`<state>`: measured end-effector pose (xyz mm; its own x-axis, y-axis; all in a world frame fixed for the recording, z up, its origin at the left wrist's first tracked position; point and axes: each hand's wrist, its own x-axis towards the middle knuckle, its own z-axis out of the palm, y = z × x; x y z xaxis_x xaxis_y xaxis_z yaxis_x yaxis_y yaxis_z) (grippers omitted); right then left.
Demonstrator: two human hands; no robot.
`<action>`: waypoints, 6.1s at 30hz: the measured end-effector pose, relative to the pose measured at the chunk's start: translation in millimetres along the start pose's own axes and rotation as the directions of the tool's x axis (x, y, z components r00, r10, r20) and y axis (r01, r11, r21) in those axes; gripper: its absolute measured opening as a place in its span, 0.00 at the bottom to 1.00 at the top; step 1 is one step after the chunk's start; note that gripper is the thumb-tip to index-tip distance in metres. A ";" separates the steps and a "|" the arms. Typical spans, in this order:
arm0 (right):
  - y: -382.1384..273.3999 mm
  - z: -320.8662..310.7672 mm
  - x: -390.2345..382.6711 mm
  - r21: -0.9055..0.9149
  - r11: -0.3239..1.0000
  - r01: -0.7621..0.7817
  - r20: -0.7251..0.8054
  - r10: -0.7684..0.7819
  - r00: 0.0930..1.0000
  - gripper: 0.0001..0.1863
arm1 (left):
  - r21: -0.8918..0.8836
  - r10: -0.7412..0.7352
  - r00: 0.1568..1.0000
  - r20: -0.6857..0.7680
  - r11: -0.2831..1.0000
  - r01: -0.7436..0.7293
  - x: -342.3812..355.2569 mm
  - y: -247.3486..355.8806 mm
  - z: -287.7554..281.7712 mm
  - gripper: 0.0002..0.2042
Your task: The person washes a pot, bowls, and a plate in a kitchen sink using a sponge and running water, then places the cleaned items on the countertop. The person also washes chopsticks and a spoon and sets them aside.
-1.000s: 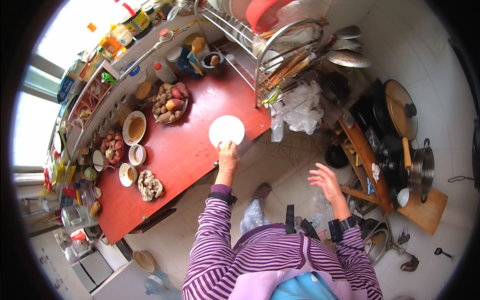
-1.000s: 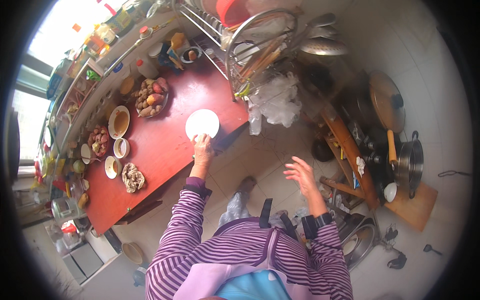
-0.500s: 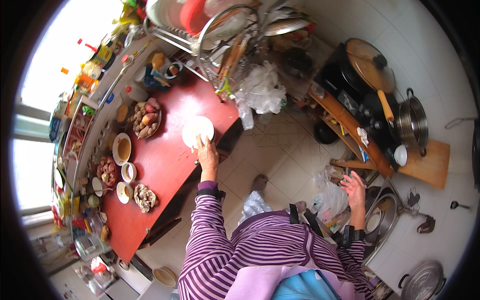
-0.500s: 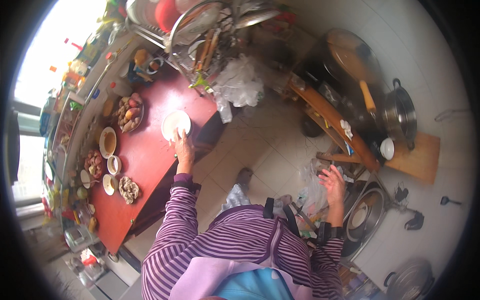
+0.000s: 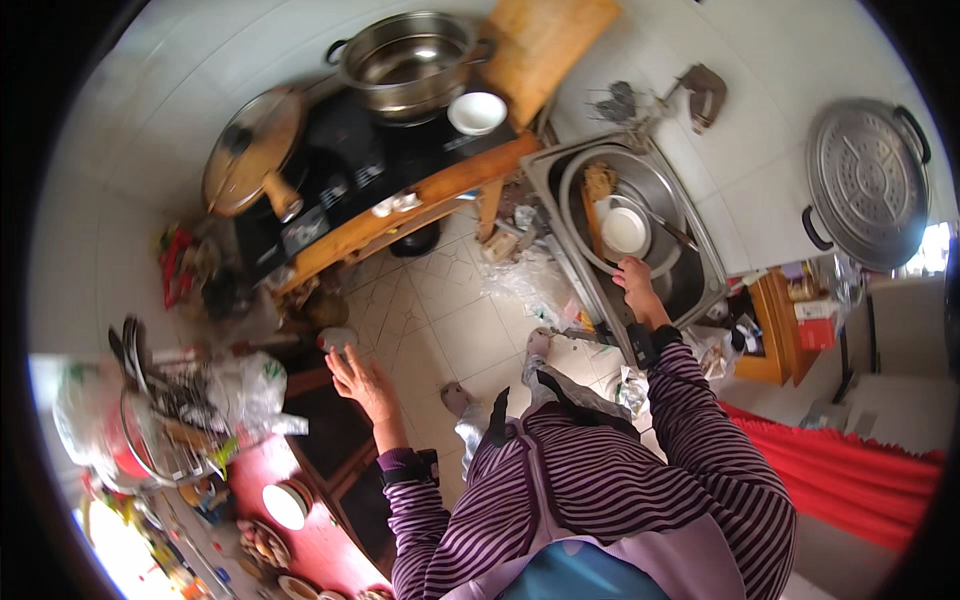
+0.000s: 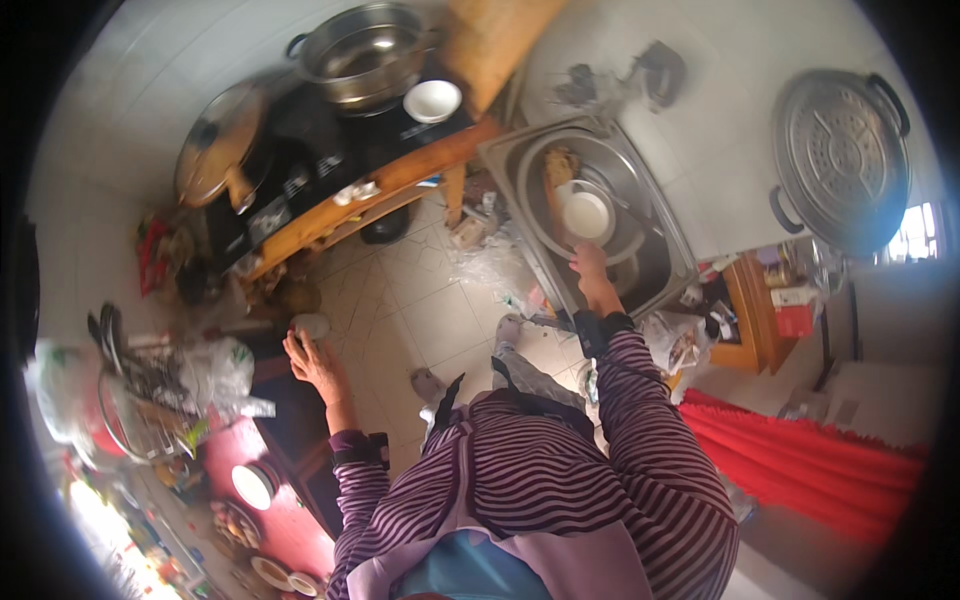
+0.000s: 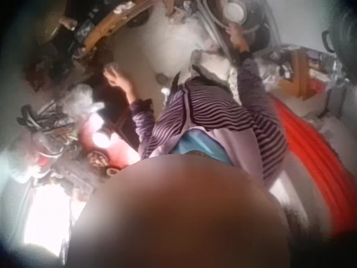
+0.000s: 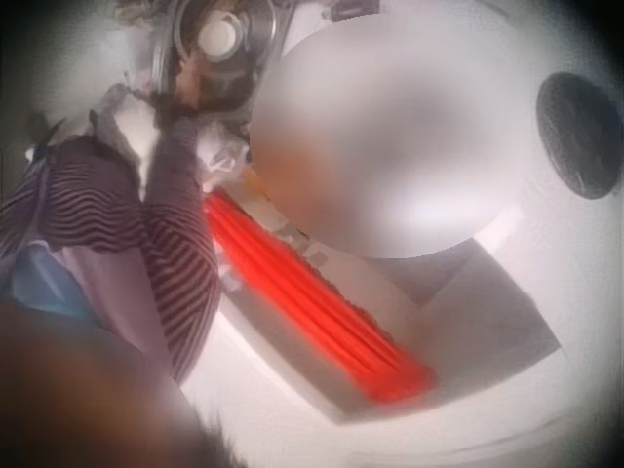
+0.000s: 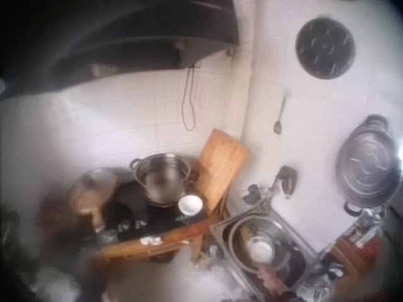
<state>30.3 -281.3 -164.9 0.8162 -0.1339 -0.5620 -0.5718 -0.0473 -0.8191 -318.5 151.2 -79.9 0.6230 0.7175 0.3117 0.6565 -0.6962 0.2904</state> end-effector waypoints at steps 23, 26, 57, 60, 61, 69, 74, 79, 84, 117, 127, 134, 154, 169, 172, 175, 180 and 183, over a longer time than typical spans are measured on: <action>63.9 6.0 148.8 0.641 0.740 -0.204 -0.001 0.267 0.964 0.21 | -0.358 0.503 0.748 0.433 0.857 -0.370 42.9 246.9 85.7 0.18; 74.1 -0.7 151.9 0.638 0.713 -0.289 -0.030 0.399 0.916 0.17 | -0.470 0.582 0.692 0.427 0.797 -0.380 53.9 264.9 94.9 0.17; -129.6 -43.6 -2.0 -0.611 -0.099 0.786 0.602 -0.702 0.380 0.10 | -0.189 0.732 -0.054 0.679 0.245 0.951 71.9 475.0 175.7 0.26; -127.8 -39.3 3.3 -0.522 -0.070 0.850 0.607 -0.731 0.312 0.08 | -0.212 0.702 0.007 0.712 0.206 0.955 71.3 477.0 174.3 0.27; -124.0 -28.7 -0.3 -0.487 0.009 0.873 0.533 -0.789 0.306 0.08 | -0.194 0.699 0.043 0.713 0.139 0.971 62.4 480.0 173.1 0.27; -123.7 -28.5 -2.7 -0.503 -0.052 0.863 0.580 -0.761 0.292 0.06 | -0.244 0.694 0.113 0.711 0.093 0.965 55.4 473.2 170.5 0.28; -118.4 -17.3 -6.4 -0.545 0.051 0.837 0.569 -0.710 0.414 0.09 | -0.209 0.566 0.196 0.801 -0.042 0.977 43.2 477.5 176.3 0.27; -118.9 -18.5 -8.2 -0.502 0.030 0.864 0.518 -0.790 0.328 0.08 | -0.205 0.661 0.171 0.731 -0.026 0.978 46.8 468.5 181.0 0.26; -118.8 -19.6 -5.8 -0.460 0.120 0.880 0.488 -0.793 0.363 0.08 | -0.116 0.566 0.130 0.814 -0.062 0.991 40.6 469.2 183.7 0.24; -109.7 0.9 -4.9 -0.442 0.188 0.877 0.394 -0.838 0.378 0.09 | -0.304 0.497 0.263 0.827 0.002 0.953 52.1 460.4 179.8 0.22; -106.0 7.7 -6.6 -0.390 0.251 0.886 0.328 -0.861 0.388 0.07 | -0.368 0.496 0.295 0.817 0.053 0.928 60.3 467.2 157.3 0.24; -106.0 11.1 -8.2 -0.297 0.407 0.864 0.439 -0.745 0.502 0.07 | -0.439 0.467 0.374 0.802 0.034 0.898 59.2 466.5 159.1 0.25; -94.7 23.4 -12.6 -0.113 0.605 0.788 0.185 -0.767 0.615 0.10 | -0.605 0.522 0.448 0.726 0.175 0.776 54.7 487.1 144.6 0.30; -98.2 1.4 -4.0 0.955 0.149 -0.257 0.283 -0.200 0.938 0.20 | -0.203 0.613 0.161 0.774 -0.001 0.979 73.4 488.2 174.8 0.29; -71.8 -2.4 21.5 0.914 0.204 -0.351 0.384 -0.154 0.911 0.19 | -0.205 0.682 0.132 0.720 0.027 0.978 83.8 477.5 170.8 0.30; -26.9 -4.4 61.4 0.739 0.536 -0.407 0.416 0.113 0.903 0.17 | -0.238 0.721 0.127 0.681 0.053 0.970 90.2 468.3 167.5 0.32; 69.3 -17.1 137.6 0.310 0.883 -0.353 0.026 0.363 0.931 0.13 | -0.353 0.620 0.241 0.747 0.062 0.934 92.0 456.3 170.7 0.27; 100.3 -6.4 180.9 0.027 0.993 -0.116 -0.408 0.116 0.905 0.14 | -0.365 0.589 0.282 0.757 0.023 0.931 93.5 444.9 179.7 0.24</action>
<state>120.1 -316.6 -348.0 0.6384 -0.5310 -0.5572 -0.6599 -0.0050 -0.7514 108.2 -87.1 -84.1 0.8847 -0.1899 -0.4258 0.4397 0.6434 0.6266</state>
